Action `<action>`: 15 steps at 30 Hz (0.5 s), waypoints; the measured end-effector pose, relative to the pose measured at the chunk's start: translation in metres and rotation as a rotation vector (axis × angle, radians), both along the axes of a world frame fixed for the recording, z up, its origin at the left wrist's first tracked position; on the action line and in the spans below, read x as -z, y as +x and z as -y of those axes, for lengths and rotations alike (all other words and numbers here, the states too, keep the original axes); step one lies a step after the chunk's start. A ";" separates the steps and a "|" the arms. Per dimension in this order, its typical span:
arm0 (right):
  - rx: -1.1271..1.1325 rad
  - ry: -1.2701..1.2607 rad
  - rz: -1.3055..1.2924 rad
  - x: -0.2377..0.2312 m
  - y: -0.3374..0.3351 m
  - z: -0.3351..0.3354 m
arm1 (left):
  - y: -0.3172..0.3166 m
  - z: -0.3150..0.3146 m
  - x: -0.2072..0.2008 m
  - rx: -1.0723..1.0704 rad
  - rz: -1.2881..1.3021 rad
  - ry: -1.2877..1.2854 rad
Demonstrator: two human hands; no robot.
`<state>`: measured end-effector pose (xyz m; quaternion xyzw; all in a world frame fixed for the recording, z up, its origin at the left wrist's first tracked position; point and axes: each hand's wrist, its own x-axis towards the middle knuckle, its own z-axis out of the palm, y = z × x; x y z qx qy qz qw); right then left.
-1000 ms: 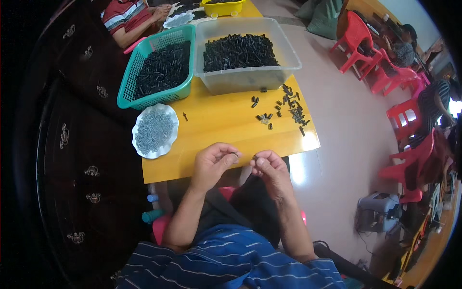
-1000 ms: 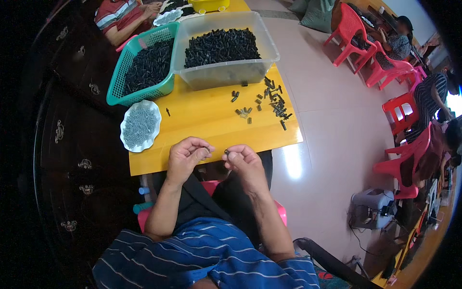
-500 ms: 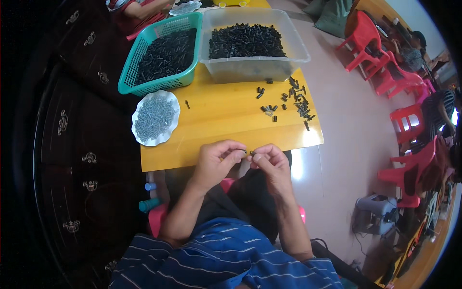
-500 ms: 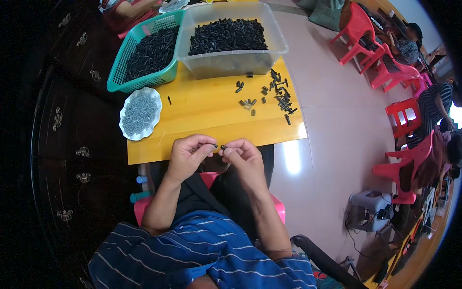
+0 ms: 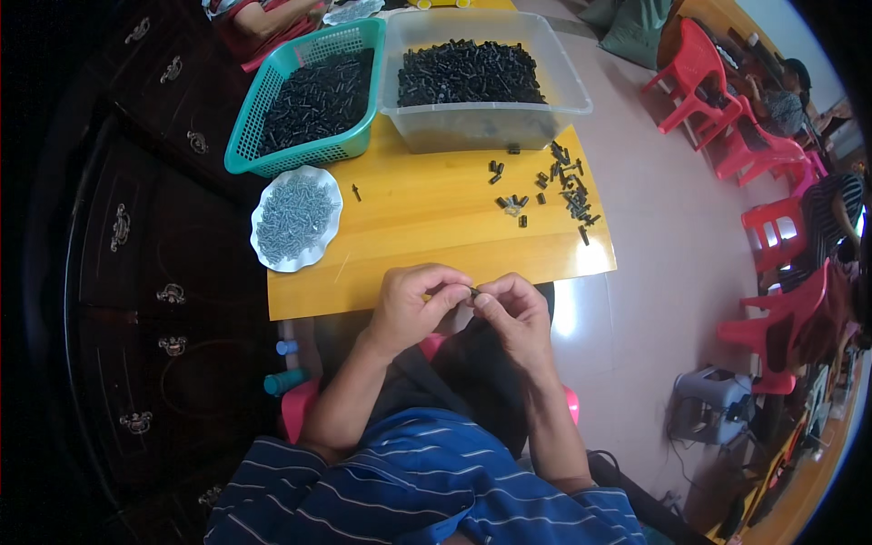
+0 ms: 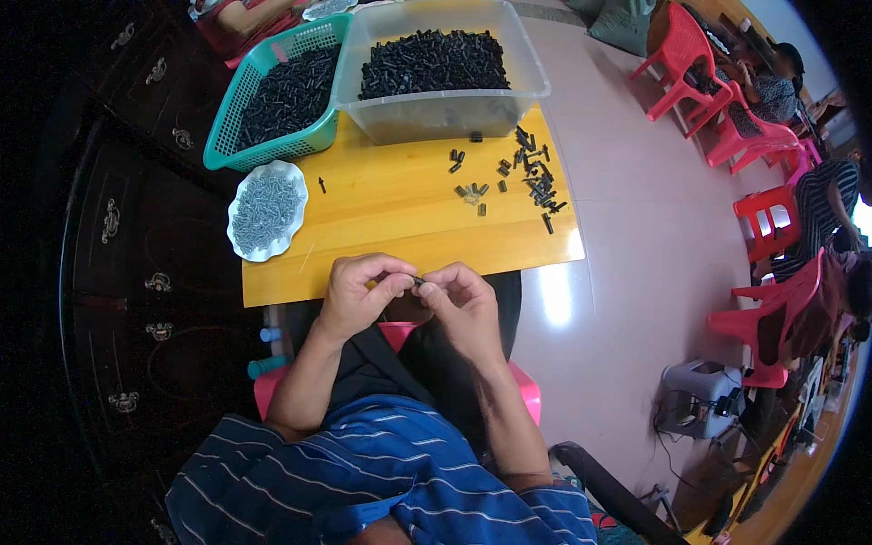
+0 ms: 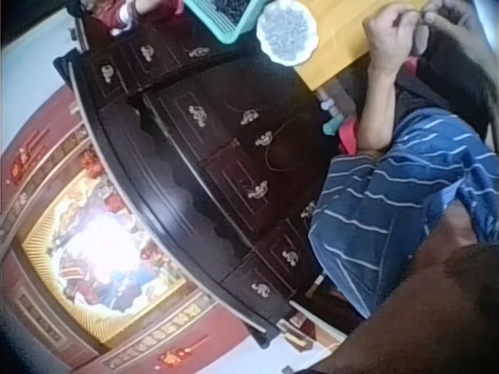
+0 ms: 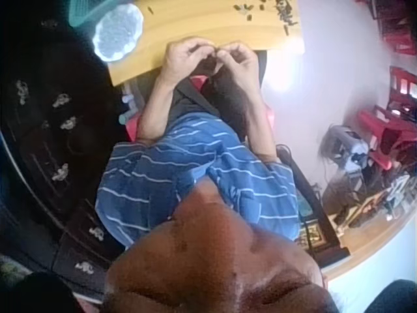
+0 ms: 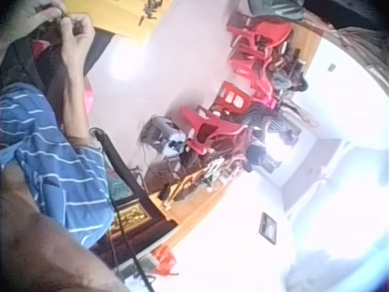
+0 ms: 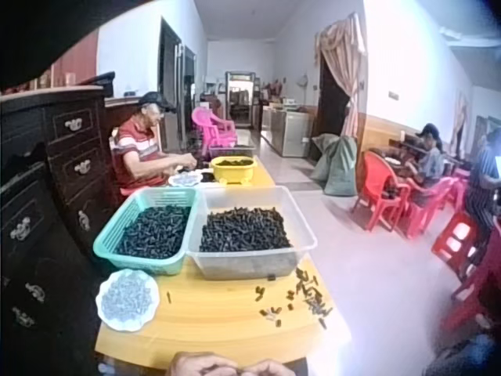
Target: The person picks up small black metal components and screws from the table, fits them together by hand, and then places the assembled units back into a container.
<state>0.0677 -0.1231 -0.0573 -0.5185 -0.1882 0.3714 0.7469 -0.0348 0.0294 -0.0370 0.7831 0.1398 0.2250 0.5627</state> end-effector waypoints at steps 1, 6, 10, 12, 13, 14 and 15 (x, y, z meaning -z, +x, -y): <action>0.003 -0.008 0.012 -0.001 0.000 0.000 | 0.000 -0.001 0.000 0.001 -0.001 0.002; -0.025 0.012 -0.010 0.004 0.001 0.001 | 0.002 -0.008 -0.002 0.105 0.014 0.007; -0.093 0.096 -0.321 0.006 0.003 0.000 | 0.008 -0.017 -0.003 0.209 0.050 0.003; -0.112 0.119 -0.413 0.006 0.003 0.000 | 0.011 -0.018 -0.004 0.239 0.113 -0.072; -0.133 0.115 -0.381 0.007 0.003 -0.001 | 0.013 -0.020 -0.003 0.243 0.112 -0.070; -0.154 0.111 -0.349 0.008 0.003 -0.001 | 0.015 -0.022 -0.001 0.259 0.128 -0.041; -0.150 0.115 -0.350 0.007 0.003 0.000 | 0.015 -0.024 0.000 0.276 0.142 -0.011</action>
